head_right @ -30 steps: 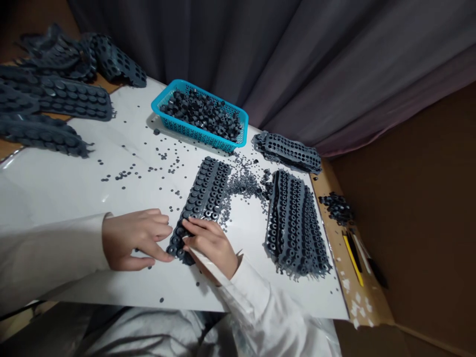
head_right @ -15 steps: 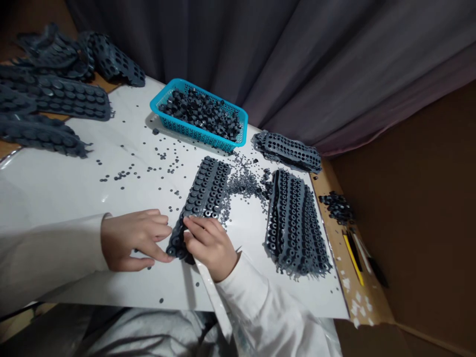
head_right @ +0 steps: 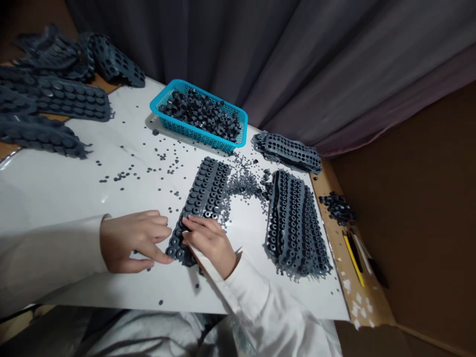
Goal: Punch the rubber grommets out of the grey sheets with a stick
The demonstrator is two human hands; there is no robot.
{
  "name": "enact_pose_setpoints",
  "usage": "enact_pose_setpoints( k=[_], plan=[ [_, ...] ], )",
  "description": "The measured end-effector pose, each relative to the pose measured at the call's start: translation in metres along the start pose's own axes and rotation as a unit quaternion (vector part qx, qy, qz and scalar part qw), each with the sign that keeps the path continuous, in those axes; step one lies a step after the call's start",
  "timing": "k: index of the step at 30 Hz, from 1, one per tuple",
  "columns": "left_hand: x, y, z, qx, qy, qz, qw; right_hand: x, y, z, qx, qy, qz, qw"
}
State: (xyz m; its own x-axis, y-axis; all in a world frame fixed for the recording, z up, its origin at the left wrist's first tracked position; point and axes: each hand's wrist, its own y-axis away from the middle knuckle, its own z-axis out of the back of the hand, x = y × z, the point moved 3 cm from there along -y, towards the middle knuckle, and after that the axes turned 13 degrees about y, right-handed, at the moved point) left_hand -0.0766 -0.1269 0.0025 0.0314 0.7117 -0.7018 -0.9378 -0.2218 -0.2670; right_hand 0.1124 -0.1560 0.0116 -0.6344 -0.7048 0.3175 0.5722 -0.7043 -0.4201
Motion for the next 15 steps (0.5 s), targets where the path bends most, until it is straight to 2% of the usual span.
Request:
enact_pose_setpoints(
  k=[4, 7, 11, 15],
  plan=[
    [0.0, 0.0, 0.0, -0.002, -0.001, -0.003, 1.0, -0.001, -0.004, 0.004, -0.01, 0.063, 0.039, 0.997],
    [0.001, 0.0, 0.0, 0.0, 0.003, -0.001, 1.0, -0.008, -0.009, 0.009, -0.042, 0.079, -0.004, 0.996],
    [0.002, 0.001, -0.001, -0.001, 0.008, 0.001, 1.0, -0.016, -0.013, 0.009, -0.04, -0.009, -0.073, 0.996],
    [0.002, 0.001, -0.002, -0.01, 0.014, -0.004, 1.0, -0.014, -0.014, 0.004, -0.007, -0.087, -0.074, 0.993]
  ],
)
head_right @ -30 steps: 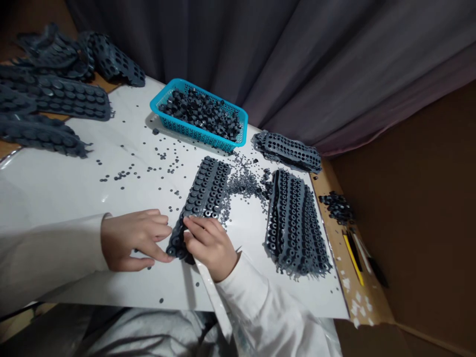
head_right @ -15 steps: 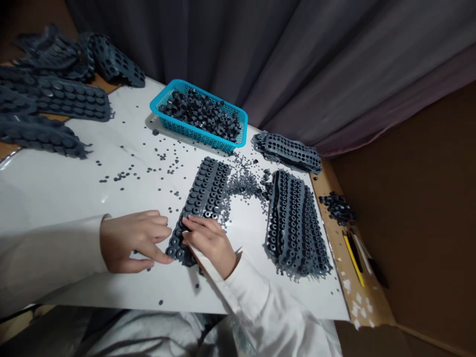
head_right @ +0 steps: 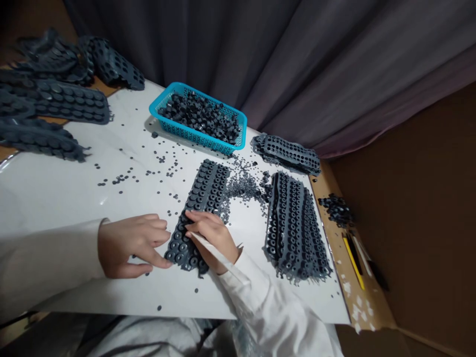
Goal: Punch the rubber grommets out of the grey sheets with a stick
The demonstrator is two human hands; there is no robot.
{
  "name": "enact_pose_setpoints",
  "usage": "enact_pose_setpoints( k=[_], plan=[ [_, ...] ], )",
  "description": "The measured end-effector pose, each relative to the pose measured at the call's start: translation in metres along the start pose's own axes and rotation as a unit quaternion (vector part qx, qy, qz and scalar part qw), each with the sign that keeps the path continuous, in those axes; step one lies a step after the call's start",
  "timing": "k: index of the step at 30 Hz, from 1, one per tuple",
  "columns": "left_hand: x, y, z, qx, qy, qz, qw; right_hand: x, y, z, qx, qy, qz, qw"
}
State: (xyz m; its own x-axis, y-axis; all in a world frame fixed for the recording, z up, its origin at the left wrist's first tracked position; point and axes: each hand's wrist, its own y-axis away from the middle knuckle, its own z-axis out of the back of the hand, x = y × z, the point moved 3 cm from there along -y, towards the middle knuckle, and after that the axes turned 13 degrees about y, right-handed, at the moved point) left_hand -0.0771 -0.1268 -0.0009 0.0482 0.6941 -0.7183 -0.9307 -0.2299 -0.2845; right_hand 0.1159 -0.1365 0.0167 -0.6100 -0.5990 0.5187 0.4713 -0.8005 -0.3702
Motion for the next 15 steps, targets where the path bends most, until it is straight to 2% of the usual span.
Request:
enact_pose_setpoints(
  k=[8, 10, 13, 15],
  plan=[
    [-0.001, 0.0, 0.0, -0.002, 0.003, 0.0, 1.0, -0.003, 0.0, -0.004, 0.025, 0.109, 0.048, 0.993],
    [-0.001, 0.0, 0.001, 0.0, 0.004, 0.0, 1.0, -0.006, -0.004, 0.0, 0.012, 0.128, 0.047, 0.991],
    [-0.002, -0.001, 0.001, 0.0, 0.006, 0.0, 1.0, -0.009, -0.01, 0.006, -0.03, 0.111, 0.01, 0.993],
    [-0.002, -0.001, 0.001, -0.002, 0.005, 0.005, 1.0, -0.01, -0.012, 0.006, -0.024, 0.063, -0.004, 0.998]
  ],
)
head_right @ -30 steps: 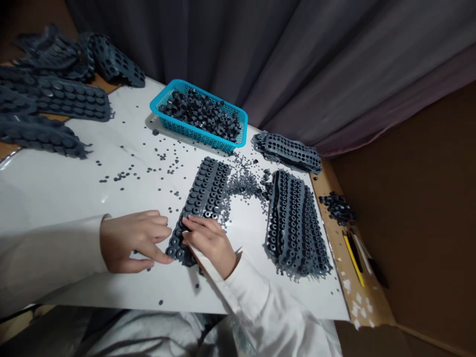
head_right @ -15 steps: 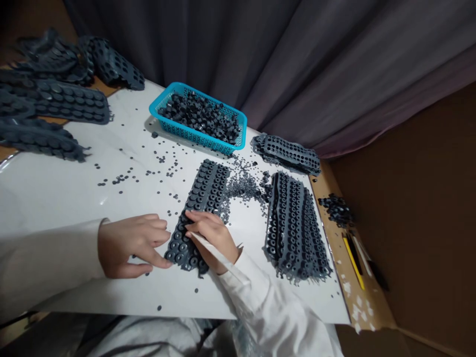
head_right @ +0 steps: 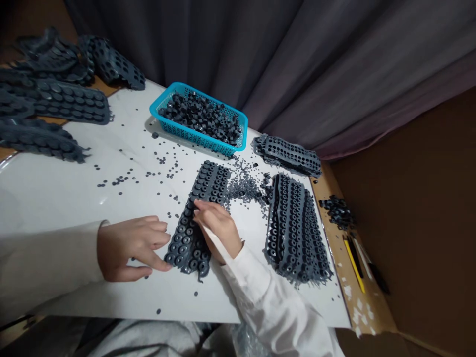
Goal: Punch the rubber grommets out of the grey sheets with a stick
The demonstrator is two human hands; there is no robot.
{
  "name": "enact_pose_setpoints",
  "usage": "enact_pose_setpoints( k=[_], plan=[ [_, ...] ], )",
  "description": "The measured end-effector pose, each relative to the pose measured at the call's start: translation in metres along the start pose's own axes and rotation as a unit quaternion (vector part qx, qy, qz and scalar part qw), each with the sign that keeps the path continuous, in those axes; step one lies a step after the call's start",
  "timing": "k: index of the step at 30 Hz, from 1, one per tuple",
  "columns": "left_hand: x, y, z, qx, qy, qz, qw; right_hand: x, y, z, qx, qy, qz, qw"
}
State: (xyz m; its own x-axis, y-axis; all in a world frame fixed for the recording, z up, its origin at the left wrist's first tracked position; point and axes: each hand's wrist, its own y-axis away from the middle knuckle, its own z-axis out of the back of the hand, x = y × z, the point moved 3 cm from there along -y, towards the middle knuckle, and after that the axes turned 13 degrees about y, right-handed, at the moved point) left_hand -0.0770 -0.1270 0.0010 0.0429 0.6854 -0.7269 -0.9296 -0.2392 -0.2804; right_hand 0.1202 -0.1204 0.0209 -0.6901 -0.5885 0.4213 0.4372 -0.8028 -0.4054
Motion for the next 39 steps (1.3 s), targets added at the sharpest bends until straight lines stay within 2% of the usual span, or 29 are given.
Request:
enact_pose_setpoints(
  k=[5, 8, 12, 16, 18, 22, 25, 28, 31, 35, 37, 39],
  plan=[
    [0.0, 0.001, 0.0, -0.005, 0.003, 0.0, 1.0, 0.003, 0.002, -0.006, 0.039, -0.074, -0.001, 0.996],
    [0.0, 0.001, -0.001, -0.011, 0.002, 0.0, 1.0, 0.001, 0.003, -0.009, 0.035, -0.064, 0.001, 0.997],
    [0.0, 0.001, -0.001, -0.014, 0.0, 0.001, 1.0, -0.004, 0.001, -0.011, 0.05, -0.005, 0.035, 0.998],
    [0.001, 0.001, -0.001, -0.016, 0.003, -0.001, 1.0, -0.013, -0.006, -0.007, -0.004, 0.03, 0.017, 0.999],
    [0.001, 0.001, -0.001, -0.016, 0.006, -0.001, 1.0, -0.015, -0.009, -0.005, -0.023, 0.015, -0.007, 1.0],
    [0.001, 0.001, -0.001, -0.016, 0.004, -0.003, 1.0, -0.014, -0.011, -0.006, 0.011, -0.061, -0.014, 0.998],
    [0.0, 0.001, -0.001, -0.02, 0.005, -0.006, 1.0, -0.013, -0.009, -0.009, 0.024, -0.076, -0.002, 0.997],
    [-0.001, 0.0, 0.0, -0.021, 0.002, -0.006, 1.0, -0.014, -0.009, -0.011, 0.031, -0.055, 0.012, 0.998],
    [-0.002, 0.0, 0.0, -0.018, 0.0, -0.003, 1.0, -0.018, -0.01, -0.012, 0.037, 0.009, 0.041, 0.998],
    [-0.001, 0.0, 0.0, -0.008, 0.0, 0.001, 1.0, -0.025, -0.016, -0.008, -0.014, 0.071, 0.031, 0.997],
    [-0.001, 0.0, 0.001, -0.01, 0.002, -0.003, 1.0, -0.027, -0.02, -0.004, -0.044, 0.051, 0.001, 0.998],
    [-0.002, 0.0, 0.0, -0.012, 0.002, -0.005, 1.0, -0.027, -0.022, -0.003, -0.039, 0.008, -0.02, 0.999]
  ],
)
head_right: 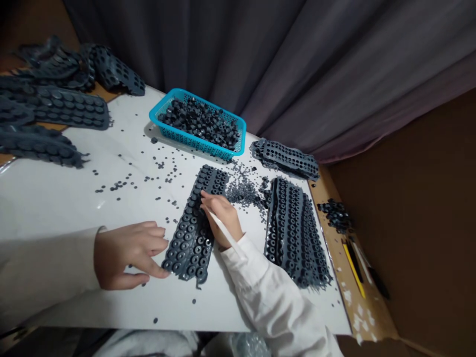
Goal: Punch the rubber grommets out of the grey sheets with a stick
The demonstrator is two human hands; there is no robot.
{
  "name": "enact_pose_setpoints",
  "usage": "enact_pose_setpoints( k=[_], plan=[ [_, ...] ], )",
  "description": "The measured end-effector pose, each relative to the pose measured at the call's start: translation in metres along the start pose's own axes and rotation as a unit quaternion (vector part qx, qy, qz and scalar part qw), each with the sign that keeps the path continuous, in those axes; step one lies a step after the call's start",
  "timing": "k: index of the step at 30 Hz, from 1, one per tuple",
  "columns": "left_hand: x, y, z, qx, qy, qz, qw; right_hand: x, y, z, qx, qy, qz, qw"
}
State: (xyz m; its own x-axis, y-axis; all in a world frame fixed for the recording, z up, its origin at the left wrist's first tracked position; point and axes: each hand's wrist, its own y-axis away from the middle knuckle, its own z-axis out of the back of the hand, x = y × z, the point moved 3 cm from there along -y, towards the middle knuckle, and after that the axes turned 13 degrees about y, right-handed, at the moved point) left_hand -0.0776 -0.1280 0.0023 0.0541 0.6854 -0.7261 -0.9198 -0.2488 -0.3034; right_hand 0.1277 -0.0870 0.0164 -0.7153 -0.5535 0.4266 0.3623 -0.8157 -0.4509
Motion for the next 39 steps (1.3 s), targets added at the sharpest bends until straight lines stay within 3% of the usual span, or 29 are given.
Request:
enact_pose_setpoints(
  k=[8, 26, 34, 39],
  plan=[
    [0.001, 0.0, -0.001, 0.001, 0.0, 0.007, 1.0, 0.007, 0.004, -0.003, 0.078, -0.11, 0.017, 0.991],
    [-0.001, -0.001, 0.001, -0.013, 0.001, 0.004, 1.0, 0.004, 0.005, -0.002, 0.099, -0.077, 0.056, 0.991],
    [-0.001, -0.001, 0.001, -0.007, -0.003, 0.003, 1.0, 0.001, 0.004, -0.004, 0.076, 0.057, 0.12, 0.988],
    [0.0, 0.0, -0.001, -0.002, 0.002, 0.004, 1.0, -0.003, -0.004, 0.002, 0.006, 0.022, 0.046, 0.999]
  ],
)
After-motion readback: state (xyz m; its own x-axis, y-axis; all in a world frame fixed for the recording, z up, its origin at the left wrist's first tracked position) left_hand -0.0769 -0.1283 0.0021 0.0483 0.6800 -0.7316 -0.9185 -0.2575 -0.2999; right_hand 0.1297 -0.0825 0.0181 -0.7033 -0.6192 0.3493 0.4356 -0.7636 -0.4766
